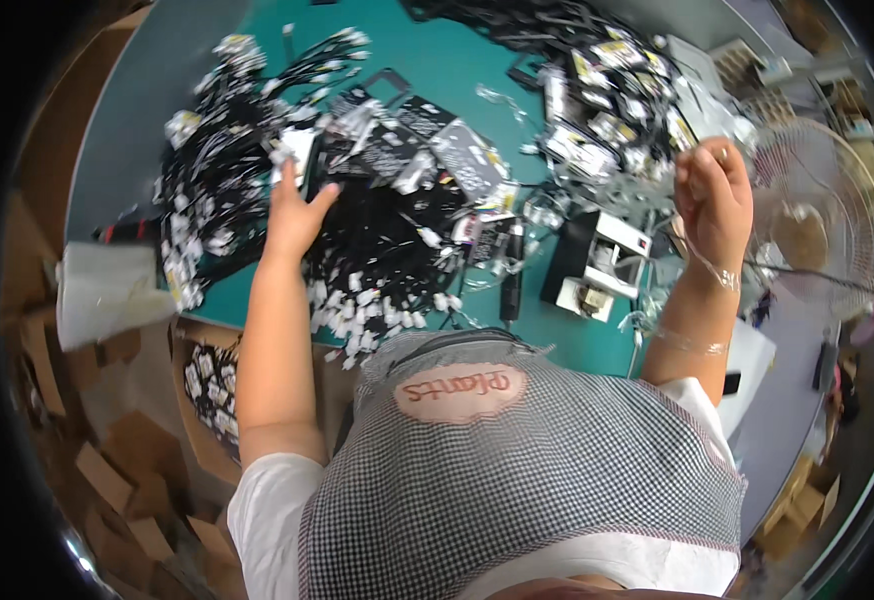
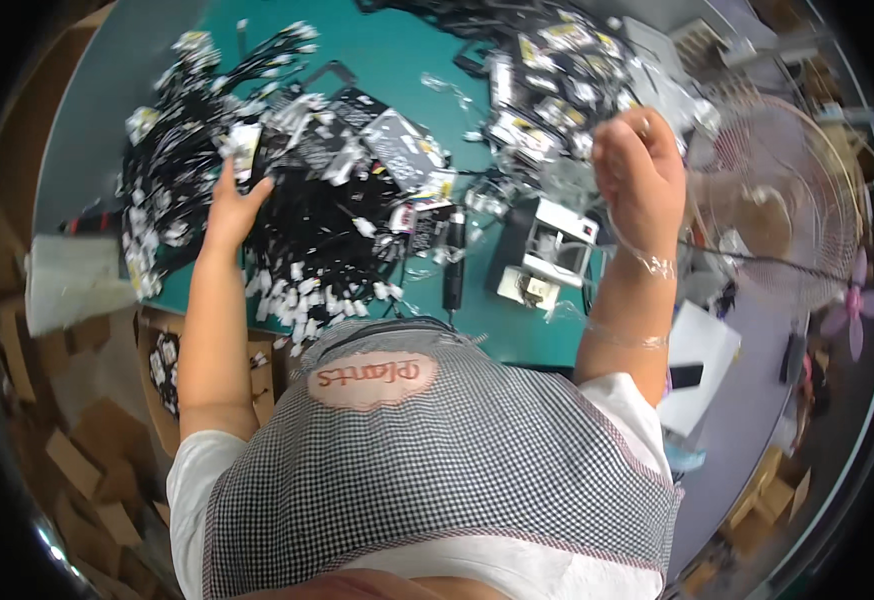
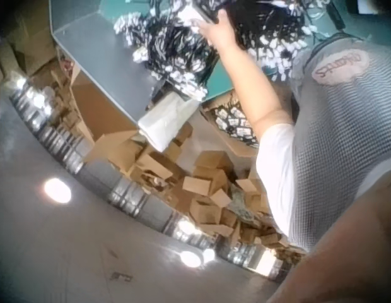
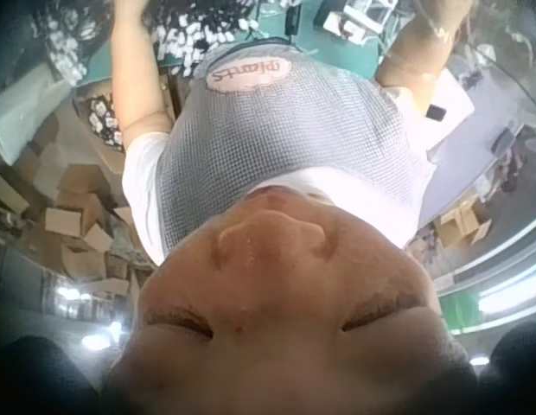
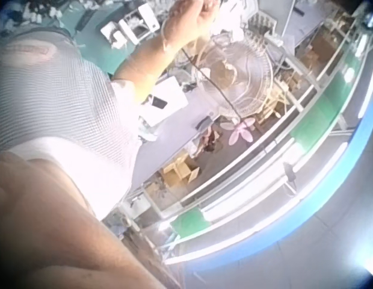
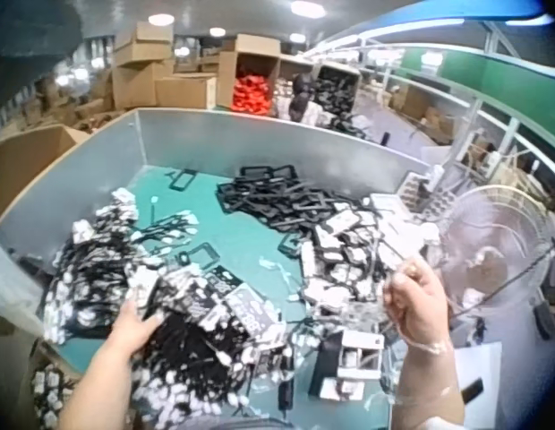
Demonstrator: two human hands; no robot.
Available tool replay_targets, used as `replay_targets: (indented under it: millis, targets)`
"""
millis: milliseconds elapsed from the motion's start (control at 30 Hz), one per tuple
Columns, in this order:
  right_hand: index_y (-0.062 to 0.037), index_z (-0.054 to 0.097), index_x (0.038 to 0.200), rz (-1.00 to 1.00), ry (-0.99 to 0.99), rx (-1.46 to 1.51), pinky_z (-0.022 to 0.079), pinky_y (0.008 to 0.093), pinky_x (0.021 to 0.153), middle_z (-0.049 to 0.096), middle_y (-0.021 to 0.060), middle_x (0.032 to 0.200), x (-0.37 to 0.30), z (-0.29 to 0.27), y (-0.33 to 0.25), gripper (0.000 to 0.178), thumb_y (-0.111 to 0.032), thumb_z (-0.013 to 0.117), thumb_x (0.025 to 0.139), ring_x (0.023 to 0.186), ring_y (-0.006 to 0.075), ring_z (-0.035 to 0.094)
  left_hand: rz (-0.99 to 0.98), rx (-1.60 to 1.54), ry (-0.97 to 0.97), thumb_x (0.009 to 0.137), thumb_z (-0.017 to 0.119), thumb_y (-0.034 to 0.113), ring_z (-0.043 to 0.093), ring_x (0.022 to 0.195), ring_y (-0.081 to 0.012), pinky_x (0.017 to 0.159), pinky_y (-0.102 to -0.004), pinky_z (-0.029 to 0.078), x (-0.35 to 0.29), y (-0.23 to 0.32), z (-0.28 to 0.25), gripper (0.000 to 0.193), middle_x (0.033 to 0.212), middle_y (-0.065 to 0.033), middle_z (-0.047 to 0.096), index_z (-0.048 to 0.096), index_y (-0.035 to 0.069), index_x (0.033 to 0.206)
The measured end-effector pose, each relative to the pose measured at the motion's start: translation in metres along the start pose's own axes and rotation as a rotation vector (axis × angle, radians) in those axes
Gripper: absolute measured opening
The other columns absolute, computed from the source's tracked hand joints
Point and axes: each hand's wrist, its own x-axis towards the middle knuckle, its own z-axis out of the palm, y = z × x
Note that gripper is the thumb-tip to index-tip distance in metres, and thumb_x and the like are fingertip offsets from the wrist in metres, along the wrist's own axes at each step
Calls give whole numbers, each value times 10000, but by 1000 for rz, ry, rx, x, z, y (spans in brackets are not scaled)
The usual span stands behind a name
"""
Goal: The person assembles small electronic devices at a workbench. They pick up circuit boards and wires, connect components, and place assembled units into a pile. The person also handles black plastic frames and uses a screwdriver to secure parts.
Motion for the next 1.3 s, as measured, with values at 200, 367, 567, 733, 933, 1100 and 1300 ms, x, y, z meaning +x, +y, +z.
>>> replay_targets:
  millis: [200, 367, 567, 733, 933, 1100, 1300]
  targets:
    - [-81, 416, 843, -272, -294, 335, 247, 170, 368, 474, 25, 673, -22, 22, -69, 112, -168, 434, 909, 427, 45, 300, 451, -530, -218, 635, 780, 473, 344, 1297, -337, 1070, -421, 279, -37, 148, -13, 1015, 1391, -227, 350, 298, 7, 1398]
    - [-106, 331, 843, -290, -597, 613, 368, 178, 470, 489, -18, 668, -36, 65, -74, 157, -176, 442, 930, 424, 43, 325, 924, -704, -407, 340, 807, 675, 259, 1341, -366, 1088, -440, 251, -76, 252, 8, 1435, 1445, -225, 256, 155, 35, 1447]
    - [-74, 371, 875, -184, -590, 857, 439, 203, 529, 480, -2, 725, -38, 73, -62, 157, -204, 420, 948, 486, 61, 329, 708, -946, -1345, 571, 790, 555, 511, 1104, -301, 972, -360, 394, -142, 271, 45, 1027, 1193, -171, 519, 344, 23, 1330]
    - [-103, 459, 894, -123, -34, 691, 304, 199, 410, 469, 41, 706, -47, 41, -37, 106, -200, 434, 929, 502, 93, 368, 421, -468, -1421, 792, 663, 340, 614, 832, -227, 770, -339, 496, -160, 263, 48, 465, 897, -100, 646, 567, 21, 1116]
    - [-45, 538, 1189, -64, 1, 478, 417, 394, 979, 477, 136, 1277, -76, 44, 29, 288, -133, 476, 922, 1173, 246, 482, 28, -757, -923, 856, 591, 175, 509, 551, -82, 499, -246, 426, -95, 229, -40, 125, 685, 5, 566, 601, 51, 843]
    - [-30, 429, 1342, -385, -473, -264, 322, 416, 1056, 337, 206, 1418, -122, 85, 63, 463, -213, 491, 921, 1211, 329, 473, 178, -701, -153, 902, 544, 204, 398, 584, -13, 493, -178, 291, -27, 212, -115, 270, 707, 80, 453, 572, 42, 1116]
    - [-50, 407, 1343, -210, -670, -200, 424, 379, 939, 362, 211, 1392, -124, 78, 72, 613, -251, 634, 811, 1164, 280, 493, 342, -746, 359, 930, 473, 207, 435, 570, -30, 467, -168, 297, -46, 222, -234, 233, 659, 40, 453, 592, 7, 952]
